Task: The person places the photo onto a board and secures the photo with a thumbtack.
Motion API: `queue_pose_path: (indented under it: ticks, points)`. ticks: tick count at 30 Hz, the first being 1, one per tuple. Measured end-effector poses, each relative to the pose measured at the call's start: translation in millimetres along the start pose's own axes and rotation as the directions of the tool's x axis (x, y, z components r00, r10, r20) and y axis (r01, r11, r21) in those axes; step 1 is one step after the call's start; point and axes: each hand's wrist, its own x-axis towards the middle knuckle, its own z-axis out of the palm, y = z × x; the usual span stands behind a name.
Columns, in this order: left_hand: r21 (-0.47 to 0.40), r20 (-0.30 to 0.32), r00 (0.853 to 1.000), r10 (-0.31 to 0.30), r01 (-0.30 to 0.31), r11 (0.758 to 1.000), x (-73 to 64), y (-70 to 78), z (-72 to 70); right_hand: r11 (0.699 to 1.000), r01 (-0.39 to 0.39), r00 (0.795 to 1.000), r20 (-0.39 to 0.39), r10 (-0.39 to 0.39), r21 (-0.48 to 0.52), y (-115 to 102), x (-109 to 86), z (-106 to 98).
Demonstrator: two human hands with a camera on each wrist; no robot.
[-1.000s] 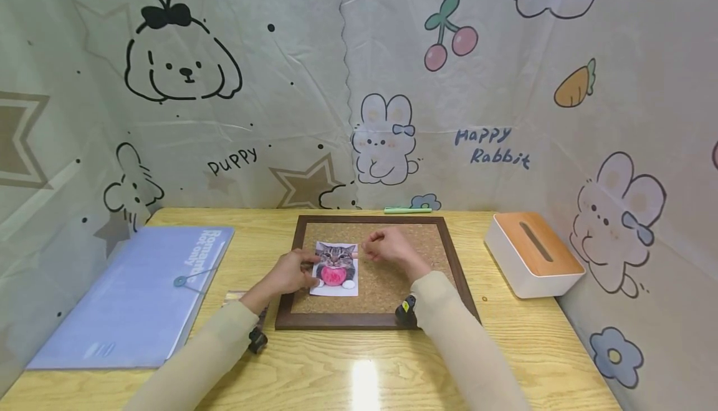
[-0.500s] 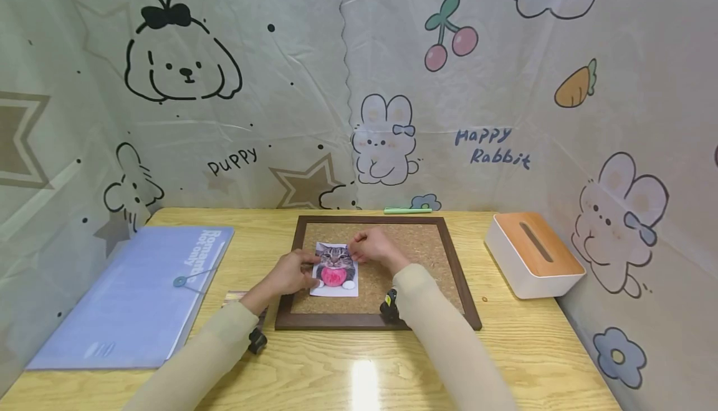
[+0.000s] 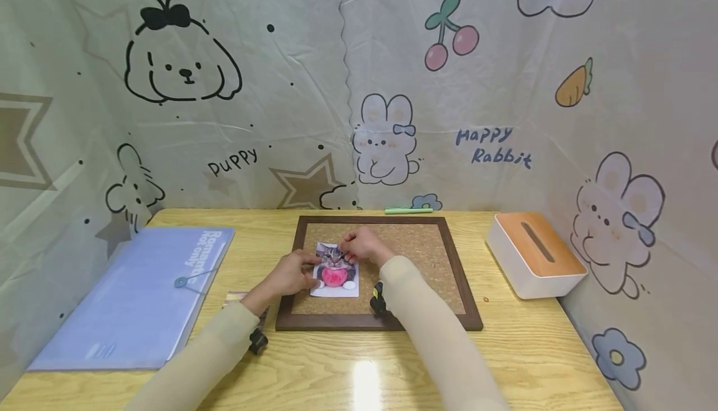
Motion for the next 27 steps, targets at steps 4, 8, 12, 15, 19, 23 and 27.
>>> queue_pose_path:
  ticks: [4,8,12,15,19,23,27]
  points:
    - [0.005,0.0,1.0,0.008,-0.008,1.0,-0.2,0.4,-0.6,0.998,-0.009,1.0,-0.006,0.008,-0.055,-2.6,1.3,1.2]
    - [0.02,-0.007,1.0,0.006,-0.006,1.0,-0.2,0.2,-0.5,0.995,-0.021,1.0,-0.009,0.02,-0.096,-5.8,1.1,2.1]
    - [0.013,-0.008,1.0,0.0,0.0,1.0,-0.8,-0.9,0.4,0.993,-0.023,1.0,-0.016,0.021,-0.116,-8.2,1.2,4.3]
    - [0.015,-0.008,1.0,0.001,-0.001,1.0,-1.3,-1.2,1.1,0.991,-0.017,1.0,-0.02,0.015,-0.129,-9.0,1.4,6.1]
    - [0.014,-0.007,1.0,-0.008,0.008,1.0,-1.1,-1.6,1.9,0.991,-0.022,1.0,-0.025,0.019,-0.132,-9.9,1.9,7.0]
    - [0.011,-0.008,1.0,-0.006,0.006,1.0,-0.6,-1.5,2.3,0.991,-0.039,0.999,-0.035,0.035,-0.127,-10.4,3.7,6.9]
    - [0.013,-0.01,1.0,-0.001,0.001,1.0,-1.1,-0.3,1.8,0.994,-0.048,0.998,-0.05,0.043,-0.101,-9.2,6.2,6.9]
